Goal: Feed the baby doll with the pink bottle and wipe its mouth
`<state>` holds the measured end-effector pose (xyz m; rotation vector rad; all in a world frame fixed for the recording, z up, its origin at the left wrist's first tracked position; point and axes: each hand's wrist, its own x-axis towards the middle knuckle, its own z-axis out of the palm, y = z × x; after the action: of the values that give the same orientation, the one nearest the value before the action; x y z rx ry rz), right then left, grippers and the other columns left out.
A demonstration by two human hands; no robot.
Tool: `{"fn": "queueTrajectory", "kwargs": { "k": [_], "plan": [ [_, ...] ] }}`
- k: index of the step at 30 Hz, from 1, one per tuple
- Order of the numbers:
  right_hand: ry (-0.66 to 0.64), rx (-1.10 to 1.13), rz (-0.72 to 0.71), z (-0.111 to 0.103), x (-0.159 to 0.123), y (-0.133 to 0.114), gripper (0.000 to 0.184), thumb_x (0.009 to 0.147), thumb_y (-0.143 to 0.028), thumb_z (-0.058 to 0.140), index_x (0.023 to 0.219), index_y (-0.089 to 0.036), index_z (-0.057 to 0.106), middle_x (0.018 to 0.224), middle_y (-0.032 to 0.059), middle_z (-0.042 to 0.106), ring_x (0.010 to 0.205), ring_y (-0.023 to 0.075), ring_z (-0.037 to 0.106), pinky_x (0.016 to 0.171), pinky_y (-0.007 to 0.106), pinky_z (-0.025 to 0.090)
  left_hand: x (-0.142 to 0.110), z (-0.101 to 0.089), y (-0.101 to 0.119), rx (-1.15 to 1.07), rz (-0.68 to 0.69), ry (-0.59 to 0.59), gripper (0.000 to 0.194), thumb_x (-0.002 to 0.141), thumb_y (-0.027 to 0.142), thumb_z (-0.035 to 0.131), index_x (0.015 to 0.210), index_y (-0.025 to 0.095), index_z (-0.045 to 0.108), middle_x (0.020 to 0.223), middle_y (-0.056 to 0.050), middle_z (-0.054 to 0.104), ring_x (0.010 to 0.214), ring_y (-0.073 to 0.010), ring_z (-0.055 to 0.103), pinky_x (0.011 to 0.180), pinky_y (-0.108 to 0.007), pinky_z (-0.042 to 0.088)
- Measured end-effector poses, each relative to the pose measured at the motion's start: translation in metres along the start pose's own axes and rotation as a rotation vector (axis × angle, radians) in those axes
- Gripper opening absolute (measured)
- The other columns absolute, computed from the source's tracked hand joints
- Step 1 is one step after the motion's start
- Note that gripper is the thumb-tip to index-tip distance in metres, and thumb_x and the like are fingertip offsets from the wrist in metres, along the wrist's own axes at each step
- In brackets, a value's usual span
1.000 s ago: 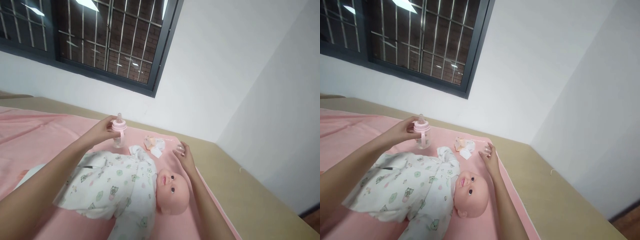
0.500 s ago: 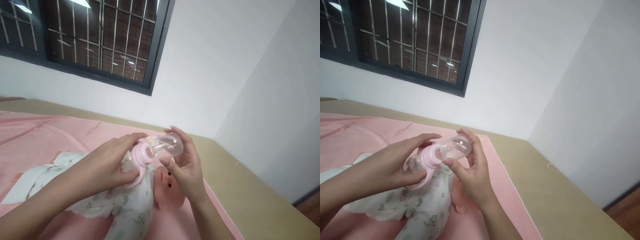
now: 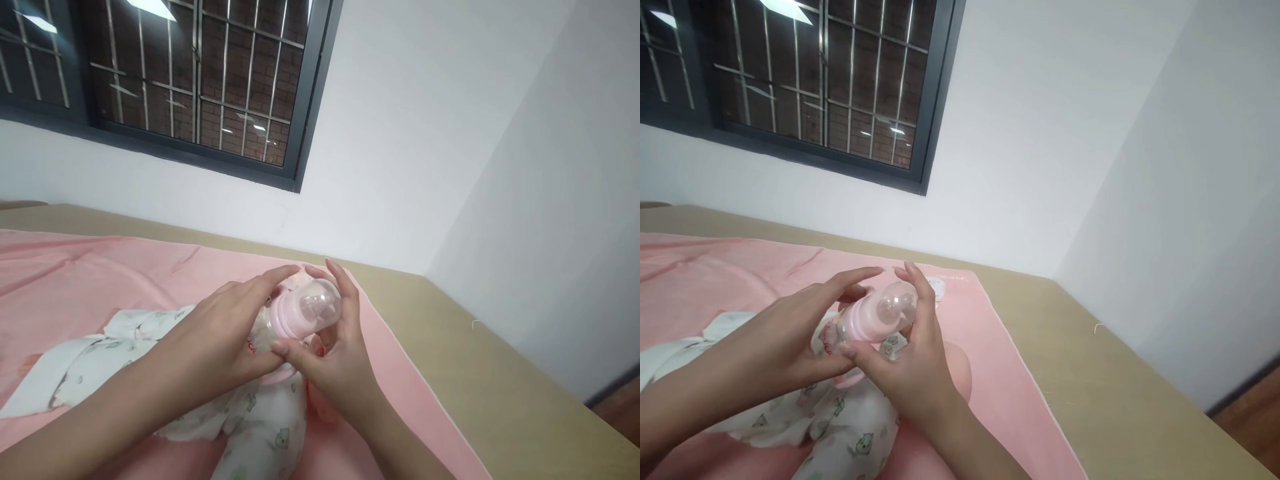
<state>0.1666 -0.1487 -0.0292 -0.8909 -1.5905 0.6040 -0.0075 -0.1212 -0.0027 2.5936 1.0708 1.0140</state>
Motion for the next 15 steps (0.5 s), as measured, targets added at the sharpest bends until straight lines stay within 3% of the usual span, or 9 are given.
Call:
{"fn": "queueTrajectory", "kwargs": {
  "k": [4, 8, 11, 15],
  "plan": [
    [0.080, -0.057, -0.036, 0.003, -0.003, -0.003, 0.091, 0.071, -0.029, 0.074, 0.144, -0.039, 0.019, 0.143, 0.0069, 0.039, 0.121, 0.0252, 0.053, 0.088, 0.043, 0.058, -0.004, 0.011, -0.002, 0.094, 0.150, 0.113, 0.063, 0.085, 0.033, 0.055, 0.141, 0.031, 0.024, 0.123, -0.004, 0.061, 0.108, -0.0245, 0.060, 0.086, -0.037, 0.048],
    [0.154, -0.120, -0.065, -0.006, 0.002, -0.009, 0.090, 0.073, -0.031, 0.071, 0.145, -0.039, 0.016, 0.140, 0.0081, 0.041, 0.113, 0.0230, 0.057, 0.083, 0.041, 0.059, -0.006, 0.009, -0.003, 0.162, 0.220, 0.149, 0.063, 0.090, 0.043, 0.055, 0.143, 0.030, 0.023, 0.134, -0.006, 0.054, 0.116, -0.0250, 0.056, 0.093, -0.039, 0.047],
    [0.268, -0.197, -0.086, -0.026, 0.015, -0.004, 0.093, 0.072, -0.034, 0.071, 0.145, -0.036, 0.014, 0.140, 0.0099, 0.041, 0.116, 0.0239, 0.055, 0.085, 0.041, 0.058, -0.008, 0.000, 0.003, 0.171, 0.236, 0.126, 0.057, 0.090, 0.038, 0.055, 0.140, 0.029, 0.032, 0.134, -0.004, 0.054, 0.117, -0.0251, 0.055, 0.096, -0.039, 0.047],
    [0.380, -0.304, -0.034, -0.071, 0.036, 0.020, 0.098, 0.068, -0.036, 0.072, 0.146, -0.034, 0.013, 0.141, 0.0117, 0.038, 0.118, 0.0251, 0.054, 0.087, 0.043, 0.056, -0.028, -0.001, 0.029, 0.111, 0.437, 0.027, 0.038, 0.084, 0.029, 0.055, 0.122, 0.030, 0.052, 0.120, -0.001, 0.064, 0.106, -0.0216, 0.061, 0.089, -0.033, 0.051]
  ]
}}
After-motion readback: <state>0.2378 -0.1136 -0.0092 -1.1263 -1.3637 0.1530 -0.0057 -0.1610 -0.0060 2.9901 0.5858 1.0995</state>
